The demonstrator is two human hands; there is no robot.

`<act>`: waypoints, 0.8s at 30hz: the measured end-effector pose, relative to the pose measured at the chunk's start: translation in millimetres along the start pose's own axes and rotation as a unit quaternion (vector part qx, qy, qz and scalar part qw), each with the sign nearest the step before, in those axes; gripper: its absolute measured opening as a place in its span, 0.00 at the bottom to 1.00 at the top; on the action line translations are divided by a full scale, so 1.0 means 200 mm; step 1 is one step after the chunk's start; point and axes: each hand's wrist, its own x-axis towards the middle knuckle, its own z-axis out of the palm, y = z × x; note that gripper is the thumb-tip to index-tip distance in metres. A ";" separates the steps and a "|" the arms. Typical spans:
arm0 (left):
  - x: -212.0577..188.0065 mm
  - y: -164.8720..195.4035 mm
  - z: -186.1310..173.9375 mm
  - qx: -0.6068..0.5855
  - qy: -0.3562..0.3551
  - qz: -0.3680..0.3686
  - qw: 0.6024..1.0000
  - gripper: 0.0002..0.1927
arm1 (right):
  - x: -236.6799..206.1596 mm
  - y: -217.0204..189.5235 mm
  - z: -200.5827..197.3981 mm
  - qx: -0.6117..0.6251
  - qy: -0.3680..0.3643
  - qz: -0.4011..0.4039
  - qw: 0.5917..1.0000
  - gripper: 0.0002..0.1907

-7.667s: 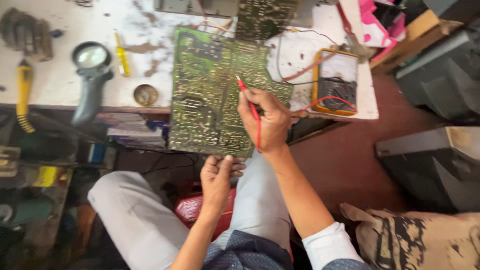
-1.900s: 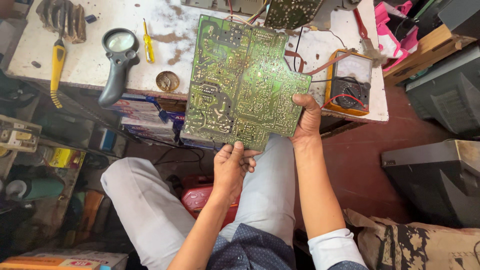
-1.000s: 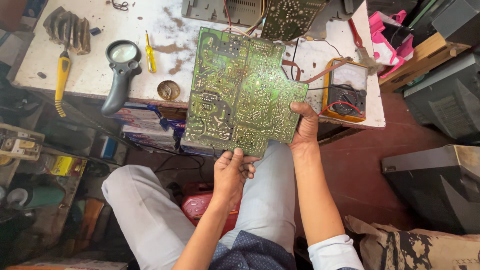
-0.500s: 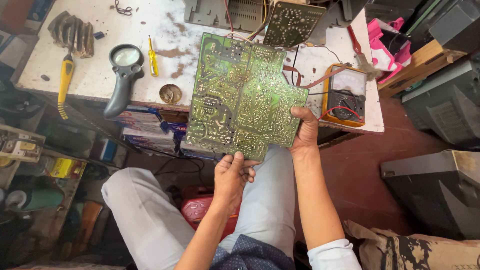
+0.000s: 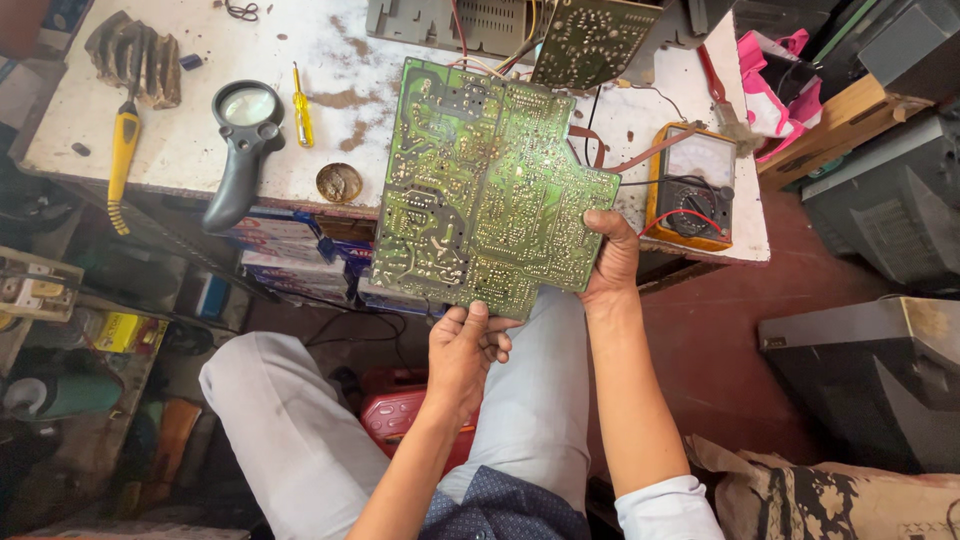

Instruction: The person sits cross-legged and tests a circuit board using a multimeter, a magnifying glass, and a screwdriver. They probe various points on the board, inspect components closely, and use the screwdriver to adjust or clean areas.

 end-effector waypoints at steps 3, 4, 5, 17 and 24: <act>0.00 0.00 0.00 0.002 0.002 -0.001 1.000 0.13 | 0.00 0.00 0.01 0.002 -0.003 0.005 1.000 0.30; 0.00 0.00 0.00 0.003 0.003 -0.001 1.000 0.13 | 0.00 0.00 0.01 0.002 -0.002 0.005 1.000 0.30; 0.00 0.00 0.01 0.006 0.006 -0.003 1.000 0.13 | 0.00 0.00 0.01 0.002 -0.001 0.006 1.000 0.31; -0.01 0.01 0.01 0.009 0.011 -0.008 1.000 0.13 | 0.00 0.00 -0.01 0.001 -0.003 0.000 1.000 0.30; -0.01 0.01 0.01 0.006 0.006 -0.005 1.000 0.13 | 0.00 -0.01 0.00 0.002 -0.003 0.008 1.000 0.31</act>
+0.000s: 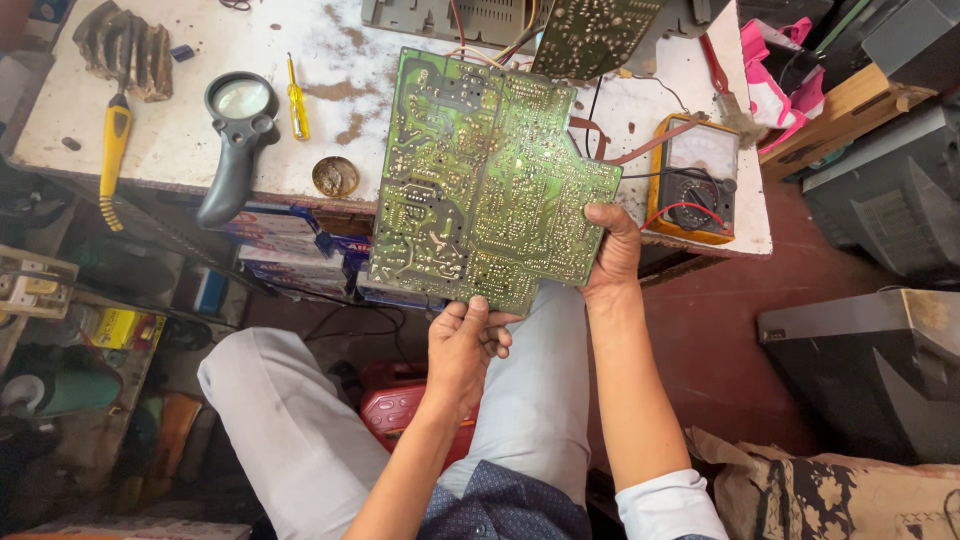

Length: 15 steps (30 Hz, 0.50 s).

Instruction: The person sits cross-legged and tests a circuit board using a multimeter, a magnifying glass, and a screwdriver. They probe various points on the board, inspect components closely, and use the screwdriver to adjust or clean areas.

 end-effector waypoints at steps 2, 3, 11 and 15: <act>0.00 0.00 0.00 0.001 0.000 0.001 1.000 0.14 | 0.00 0.00 0.00 0.000 0.001 -0.001 1.000 0.31; 0.00 0.00 0.00 0.002 0.001 0.001 1.000 0.14 | 0.00 0.00 0.00 -0.001 -0.001 -0.002 1.000 0.31; 0.00 0.00 0.00 -0.002 -0.003 0.004 1.000 0.14 | 0.00 0.00 -0.01 -0.006 0.000 -0.012 1.000 0.30; 0.00 0.00 0.00 -0.007 -0.004 0.003 1.000 0.14 | 0.00 0.00 0.00 -0.004 0.001 -0.008 1.000 0.30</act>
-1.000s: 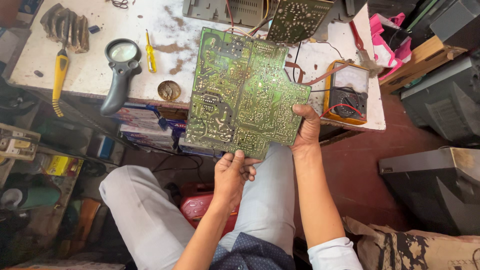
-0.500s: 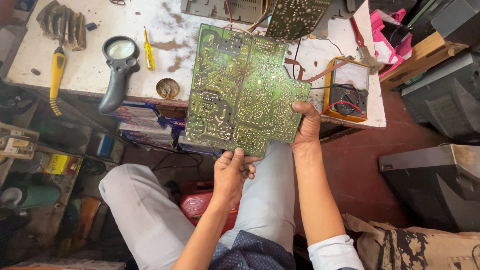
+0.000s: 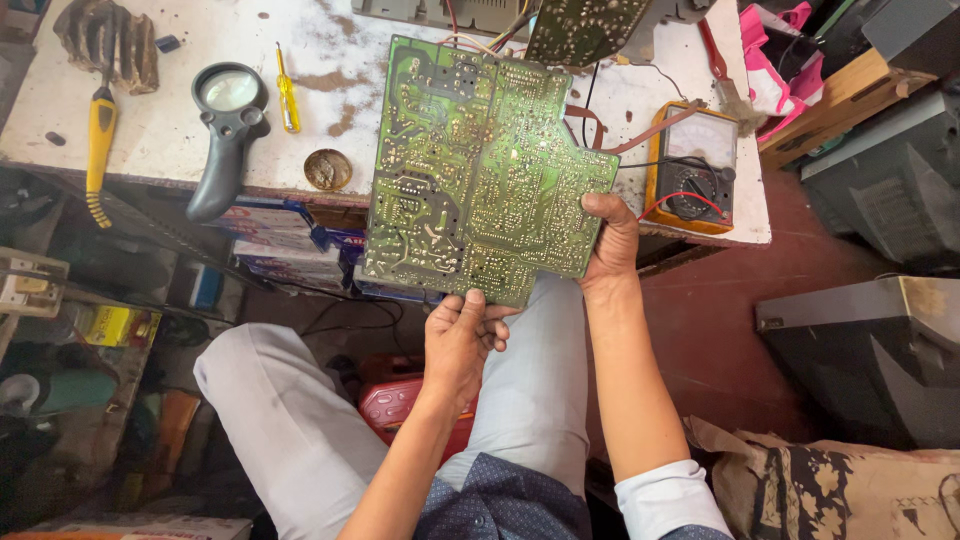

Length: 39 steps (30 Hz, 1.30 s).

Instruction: The person sits cross-legged and tests a circuit board using a multimeter, a magnifying glass, and a screwdriver. They probe various points on the board, inspect components closely, and use the screwdriver to adjust or clean areas.

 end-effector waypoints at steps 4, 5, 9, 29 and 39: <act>0.00 0.00 0.00 -0.002 -0.004 -0.001 1.000 0.13 | 0.00 0.00 0.01 -0.002 0.003 -0.001 1.000 0.30; 0.00 0.00 0.00 -0.002 -0.003 0.000 1.000 0.13 | 0.00 0.00 0.01 -0.002 0.006 -0.001 1.000 0.30; 0.00 0.00 0.00 -0.003 -0.001 0.000 1.000 0.13 | 0.00 0.00 0.00 0.002 0.005 0.002 1.000 0.30; -0.02 -0.01 0.00 0.008 -0.005 0.001 1.000 0.13 | -0.01 -0.01 0.03 0.011 -0.015 0.005 1.000 0.30; -0.02 0.01 0.02 0.012 -0.004 0.001 1.000 0.13 | -0.01 -0.01 0.06 0.008 -0.009 0.005 1.000 0.32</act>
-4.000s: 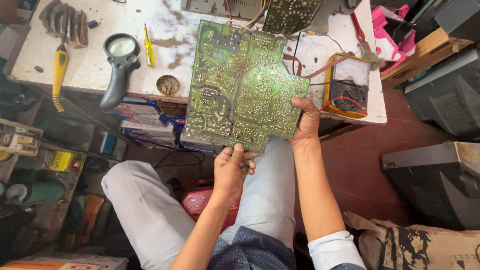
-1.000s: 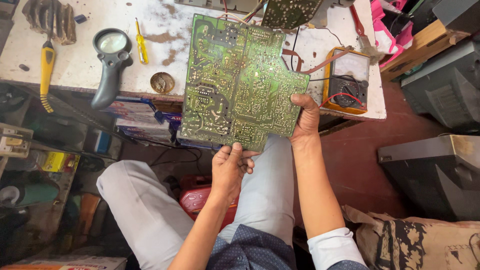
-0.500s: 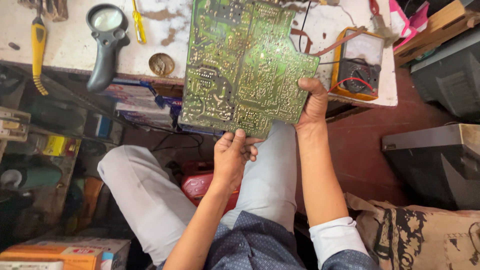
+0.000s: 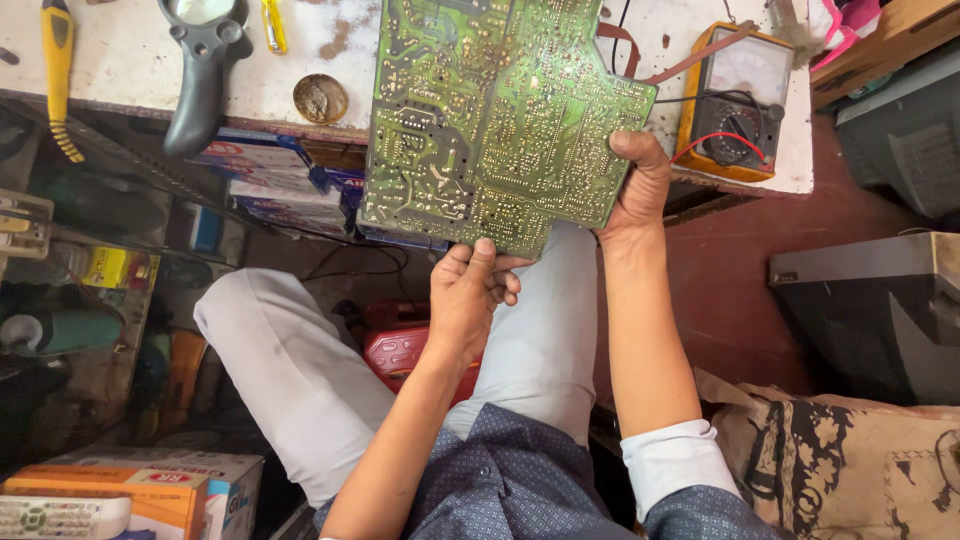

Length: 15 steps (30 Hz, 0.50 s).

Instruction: The person sits cross-legged and tests a circuit board using a multimeter, a magnifying glass, and a screwdriver. They probe various points on the board, inspect components closely, and use the screwdriver to adjust or clean areas.

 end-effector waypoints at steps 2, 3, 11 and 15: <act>0.00 0.00 0.00 0.001 0.001 -0.001 1.000 0.13 | 0.00 0.00 0.00 -0.002 0.002 -0.002 1.000 0.32; 0.00 0.00 0.00 0.002 0.000 0.000 1.000 0.13 | 0.00 0.00 0.00 -0.004 0.001 -0.003 1.000 0.31; 0.00 -0.01 0.00 -0.002 -0.004 0.003 1.000 0.13 | -0.01 0.00 -0.01 -0.007 0.007 0.001 1.000 0.31; 0.00 0.00 0.00 -0.002 -0.002 0.003 1.000 0.14 | 0.00 0.00 -0.01 -0.003 0.005 0.001 1.000 0.31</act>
